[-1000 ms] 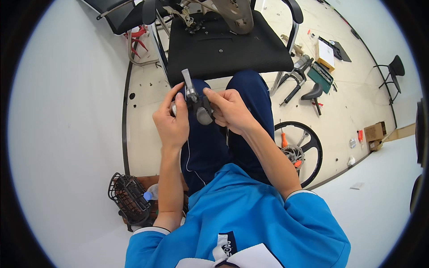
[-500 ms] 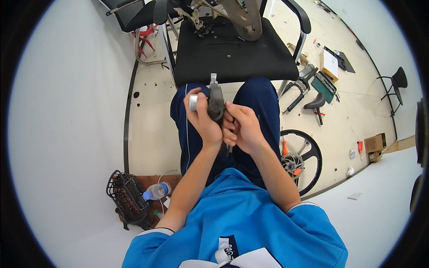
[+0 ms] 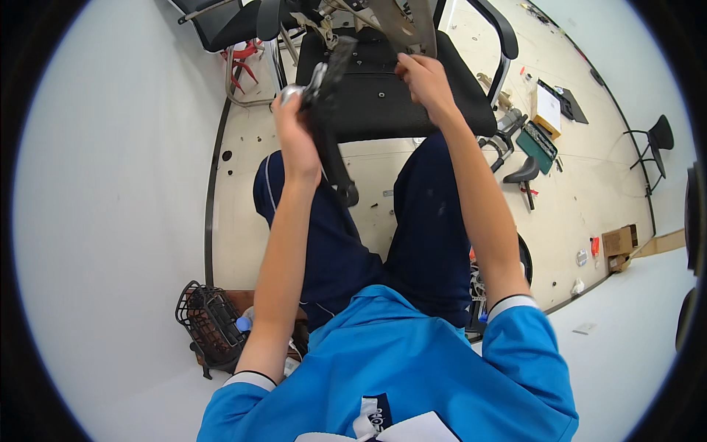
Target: The person sits on the floor and assembles a bicycle gear shifter mechanism. They insert multiple small black rods into a red plastic housing, then attach a metal lever assembly to a black handlebar grip, securing it with a bolt and tightening it with an Allen key.
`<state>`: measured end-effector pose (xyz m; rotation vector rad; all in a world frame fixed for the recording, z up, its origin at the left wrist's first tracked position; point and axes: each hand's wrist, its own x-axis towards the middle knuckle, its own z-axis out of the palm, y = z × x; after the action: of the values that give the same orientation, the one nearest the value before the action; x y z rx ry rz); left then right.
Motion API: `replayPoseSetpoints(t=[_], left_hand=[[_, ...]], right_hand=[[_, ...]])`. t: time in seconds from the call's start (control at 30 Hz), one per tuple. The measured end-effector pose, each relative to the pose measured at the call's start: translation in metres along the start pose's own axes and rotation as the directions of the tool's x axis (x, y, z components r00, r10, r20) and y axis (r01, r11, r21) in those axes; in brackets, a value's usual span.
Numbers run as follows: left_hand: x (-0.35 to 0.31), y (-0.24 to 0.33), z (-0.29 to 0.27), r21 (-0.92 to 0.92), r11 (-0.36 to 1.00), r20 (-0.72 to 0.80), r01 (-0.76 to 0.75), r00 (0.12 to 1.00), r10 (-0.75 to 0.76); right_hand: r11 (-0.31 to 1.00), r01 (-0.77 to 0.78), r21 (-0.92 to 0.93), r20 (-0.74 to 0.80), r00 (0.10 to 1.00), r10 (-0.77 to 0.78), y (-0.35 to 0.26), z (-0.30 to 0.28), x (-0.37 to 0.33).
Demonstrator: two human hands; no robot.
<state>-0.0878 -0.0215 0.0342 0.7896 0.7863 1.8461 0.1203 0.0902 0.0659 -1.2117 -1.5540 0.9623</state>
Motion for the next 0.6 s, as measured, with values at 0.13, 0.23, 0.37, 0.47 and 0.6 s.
replayPoseSetpoints(t=[0.13,0.23,0.37,0.47,0.6], left_hand=[[0.035,-0.007,0.049,0.296,0.955,0.115,0.007,0.992,-0.043],[0.036,-0.008,0.035,0.625,0.780,0.087,-0.035,0.996,-0.025],[0.040,-0.029,0.019,0.763,0.639,0.053,-0.096,0.995,0.086],[0.019,-0.009,0.045,0.837,0.536,0.047,-0.112,0.990,0.133],[0.021,-0.020,0.043,0.835,0.399,0.307,-0.379,0.922,0.234]], right_hand=[[0.749,0.067,-0.659,-0.031,0.993,-0.117,0.096,-0.009,0.097],[0.805,0.210,-0.554,-0.267,0.872,-0.411,0.064,0.015,0.067],[0.927,0.373,-0.040,-0.382,0.851,-0.360,0.001,0.026,-0.004],[0.889,0.387,-0.242,-0.048,0.911,-0.410,-0.020,0.032,-0.044],[0.728,0.571,-0.380,0.028,0.793,-0.608,-0.008,0.055,-0.036]])
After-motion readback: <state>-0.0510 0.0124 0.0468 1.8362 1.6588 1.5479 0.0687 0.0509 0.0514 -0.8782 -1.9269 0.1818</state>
